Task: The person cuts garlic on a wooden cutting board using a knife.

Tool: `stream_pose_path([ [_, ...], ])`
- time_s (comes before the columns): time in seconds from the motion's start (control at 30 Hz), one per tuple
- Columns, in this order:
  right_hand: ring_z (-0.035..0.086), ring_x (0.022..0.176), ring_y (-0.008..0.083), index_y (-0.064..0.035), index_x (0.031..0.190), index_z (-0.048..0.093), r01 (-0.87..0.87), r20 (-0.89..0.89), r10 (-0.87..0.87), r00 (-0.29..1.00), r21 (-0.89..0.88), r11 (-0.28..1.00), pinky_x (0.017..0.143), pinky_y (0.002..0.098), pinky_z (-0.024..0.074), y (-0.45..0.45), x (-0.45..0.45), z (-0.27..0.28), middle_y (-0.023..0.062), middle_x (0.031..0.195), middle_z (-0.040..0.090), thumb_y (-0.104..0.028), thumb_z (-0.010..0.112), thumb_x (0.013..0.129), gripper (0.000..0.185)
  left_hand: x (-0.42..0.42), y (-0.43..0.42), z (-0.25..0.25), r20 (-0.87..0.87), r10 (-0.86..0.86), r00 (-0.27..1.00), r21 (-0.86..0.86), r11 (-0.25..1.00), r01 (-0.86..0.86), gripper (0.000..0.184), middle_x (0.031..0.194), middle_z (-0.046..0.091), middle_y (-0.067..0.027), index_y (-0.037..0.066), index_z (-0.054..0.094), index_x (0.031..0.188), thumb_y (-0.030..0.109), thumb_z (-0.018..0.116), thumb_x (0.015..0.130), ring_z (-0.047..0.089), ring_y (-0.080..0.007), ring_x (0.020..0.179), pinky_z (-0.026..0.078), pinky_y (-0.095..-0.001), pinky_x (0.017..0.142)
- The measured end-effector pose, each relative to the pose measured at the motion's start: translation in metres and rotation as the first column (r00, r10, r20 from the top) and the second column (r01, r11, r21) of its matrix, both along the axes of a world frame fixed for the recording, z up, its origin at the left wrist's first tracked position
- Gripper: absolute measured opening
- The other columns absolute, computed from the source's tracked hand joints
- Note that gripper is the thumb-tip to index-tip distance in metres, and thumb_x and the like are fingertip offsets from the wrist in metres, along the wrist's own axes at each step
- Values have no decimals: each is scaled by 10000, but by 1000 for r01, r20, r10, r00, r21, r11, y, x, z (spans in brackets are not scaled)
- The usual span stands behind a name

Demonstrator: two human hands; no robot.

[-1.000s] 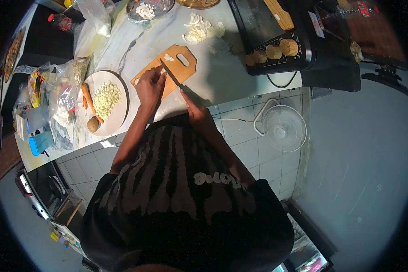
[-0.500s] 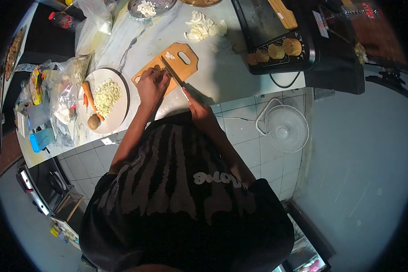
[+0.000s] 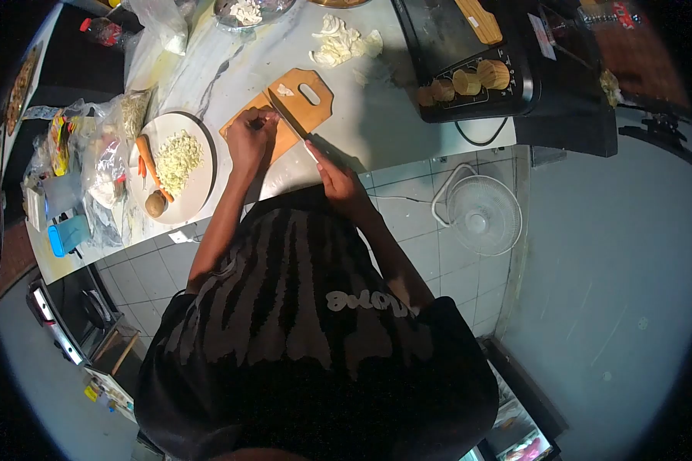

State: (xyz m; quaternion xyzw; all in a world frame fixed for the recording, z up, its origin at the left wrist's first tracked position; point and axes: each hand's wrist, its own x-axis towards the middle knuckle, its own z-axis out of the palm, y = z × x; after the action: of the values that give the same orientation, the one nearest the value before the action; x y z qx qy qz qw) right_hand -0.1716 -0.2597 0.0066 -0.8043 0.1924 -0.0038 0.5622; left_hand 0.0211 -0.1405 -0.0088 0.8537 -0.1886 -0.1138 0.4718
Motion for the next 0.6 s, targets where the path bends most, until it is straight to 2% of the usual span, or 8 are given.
stream_pose_path([
  [0.1, 525, 1346, 372, -138, 1518, 467, -11, 62, 17, 998, -88, 996, 1113, 379, 419, -2, 1, -4, 155, 1469, 554, -139, 397, 1076, 448, 2, 0, -1, 35, -22, 999, 67, 998, 19, 149, 831, 768, -87, 76, 804, 969, 169, 802, 853, 706, -177, 700, 532, -314, 678],
  [0.2, 521, 1348, 373, -134, 1514, 472, -39, 44, 44, 998, -105, 994, 1113, 378, 421, -8, 1, -8, 145, 1477, 549, -121, 397, 1073, 448, 2, 0, 0, -13, -13, 1000, 61, 998, 13, 157, 829, 767, -86, 70, 807, 975, 172, 807, 856, 688, -169, 677, 524, -313, 662],
  [0.27, 511, 1352, 377, -163, 1521, 463, -49, 48, 53, 997, -77, 996, 1122, 395, 418, -11, 1, -9, 153, 1480, 539, -137, 392, 1074, 453, 3, 1, -5, 6, -9, 1000, -11, 1000, 9, 138, 705, 710, -70, 84, 806, 957, 164, 807, 844, 622, -170, 589, 479, -326, 597],
  [0.33, 500, 1356, 382, -191, 1528, 454, -69, 56, 72, 996, -52, 996, 1131, 413, 415, -17, 2, -12, 161, 1482, 529, -152, 388, 1076, 458, 6, 0, -7, -22, -7, 1000, 36, 999, 8, 148, 743, 731, -76, 75, 806, 964, 171, 808, 851, 641, -164, 622, 494, -317, 625],
  [0.4, 586, 1245, 398, -222, 1527, 458, -60, 127, 77, 989, -133, 989, 1043, 429, 485, -19, 5, -13, 209, 1368, 600, -117, 424, 1052, 488, 7, 3, -7, -45, -11, 999, 89, 996, 15, 159, 781, 753, -83, 66, 807, 971, 179, 810, 858, 661, -157, 655, 509, -307, 654],
  [0.43, 586, 1245, 398, -222, 1527, 458, -56, 132, 74, 988, -132, 990, 1043, 429, 485, -19, 7, -8, 209, 1368, 600, -117, 424, 1052, 488, 8, 4, -6, -58, -8, 998, 98, 995, 13, 160, 780, 751, -85, 64, 807, 970, 178, 810, 858, 663, -156, 658, 506, -307, 652],
  [0.5, 643, 1114, 418, -245, 1528, 457, -145, -257, 92, 962, -196, 970, 941, 441, 526, -22, 11, 3, 241, 1250, 639, -100, 455, 1034, 516, 10, 3, -9, -61, -19, 998, 98, 995, 25, 161, 780, 749, -87, 62, 806, 969, 178, 809, 857, 665, -156, 662, 502, -306, 649],
  [0.6, 653, 1062, 426, -247, 1532, 453, -174, -225, 108, 968, -299, 938, 889, 446, 531, -12, 16, -4, 258, 1175, 647, -108, 472, 1028, 523, 5, 6, -11, -19, -22, 1000, 28, 999, 23, 169, 836, 749, -102, 56, 800, 983, 190, 783, 880, 678, -194, 697, 503, -319, 656],
])
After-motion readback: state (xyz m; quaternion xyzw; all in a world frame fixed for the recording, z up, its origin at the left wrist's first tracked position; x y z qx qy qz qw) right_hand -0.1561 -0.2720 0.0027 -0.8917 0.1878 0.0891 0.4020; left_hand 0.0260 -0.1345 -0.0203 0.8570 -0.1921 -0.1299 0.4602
